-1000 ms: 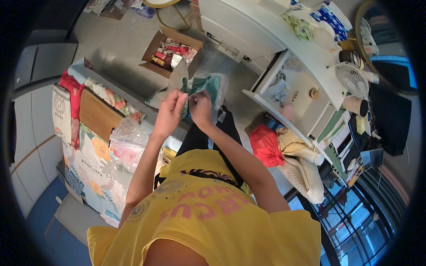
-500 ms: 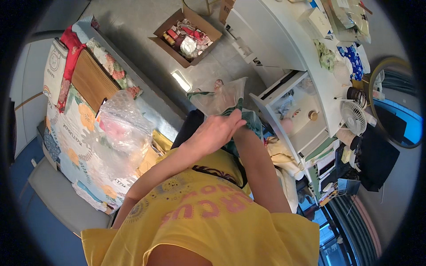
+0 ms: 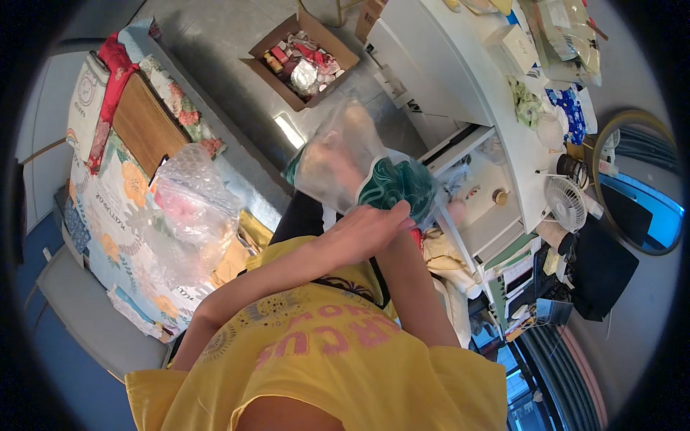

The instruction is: The person opens a drawer and sorts various small items, including a pink tube, a plastic bag, a small pouch, and a glass jar, into a cardboard box. They handle each item individually, inspecting them before placing them in the box.

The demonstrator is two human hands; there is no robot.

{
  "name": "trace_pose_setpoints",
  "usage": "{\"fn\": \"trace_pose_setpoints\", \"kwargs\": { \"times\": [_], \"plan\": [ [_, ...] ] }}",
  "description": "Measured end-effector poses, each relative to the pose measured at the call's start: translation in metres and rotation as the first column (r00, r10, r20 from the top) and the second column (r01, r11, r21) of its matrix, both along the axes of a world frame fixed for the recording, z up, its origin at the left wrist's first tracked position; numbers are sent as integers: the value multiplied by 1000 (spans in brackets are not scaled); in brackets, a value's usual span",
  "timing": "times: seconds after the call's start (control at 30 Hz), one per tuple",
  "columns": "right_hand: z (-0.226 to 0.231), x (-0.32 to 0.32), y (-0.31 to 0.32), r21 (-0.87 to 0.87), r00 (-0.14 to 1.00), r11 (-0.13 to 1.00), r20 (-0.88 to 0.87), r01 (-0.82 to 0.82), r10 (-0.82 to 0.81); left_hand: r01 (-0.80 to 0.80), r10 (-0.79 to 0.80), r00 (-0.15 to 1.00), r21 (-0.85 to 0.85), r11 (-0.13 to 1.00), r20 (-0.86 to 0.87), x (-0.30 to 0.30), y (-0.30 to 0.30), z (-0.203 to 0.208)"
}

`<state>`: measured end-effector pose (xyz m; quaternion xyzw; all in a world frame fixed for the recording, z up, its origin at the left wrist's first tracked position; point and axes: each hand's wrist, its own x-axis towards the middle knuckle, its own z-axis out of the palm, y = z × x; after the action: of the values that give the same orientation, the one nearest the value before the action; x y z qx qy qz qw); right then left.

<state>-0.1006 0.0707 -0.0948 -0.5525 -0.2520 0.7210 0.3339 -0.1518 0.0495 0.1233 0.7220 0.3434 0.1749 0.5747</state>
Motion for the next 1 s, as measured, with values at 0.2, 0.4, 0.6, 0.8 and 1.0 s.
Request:
{"fn": "trace_pose_setpoints", "kwargs": {
  "times": [0.2,0.4,0.6,0.8,1.0],
  "plan": [
    [-30,-20,-12,27,893,975,406,-222,193,-125,119,987,-49,991,-104,-21,1,3],
    [45,16,-10,-51,905,930,214,-365,367,-404,386,905,-76,911,-180,-36,14,-7],
    [166,33,-71,128,920,935,266,-331,289,-681,652,724,-86,727,-225,-85,51,-27],
    [149,6,-40,315,474,799,879,-513,-42,-742,748,656,-272,613,-103,-71,50,-30],
    [228,44,-11,381,385,692,909,-614,-159,-612,806,585,-601,515,94,-141,76,-56]
  ]
}}
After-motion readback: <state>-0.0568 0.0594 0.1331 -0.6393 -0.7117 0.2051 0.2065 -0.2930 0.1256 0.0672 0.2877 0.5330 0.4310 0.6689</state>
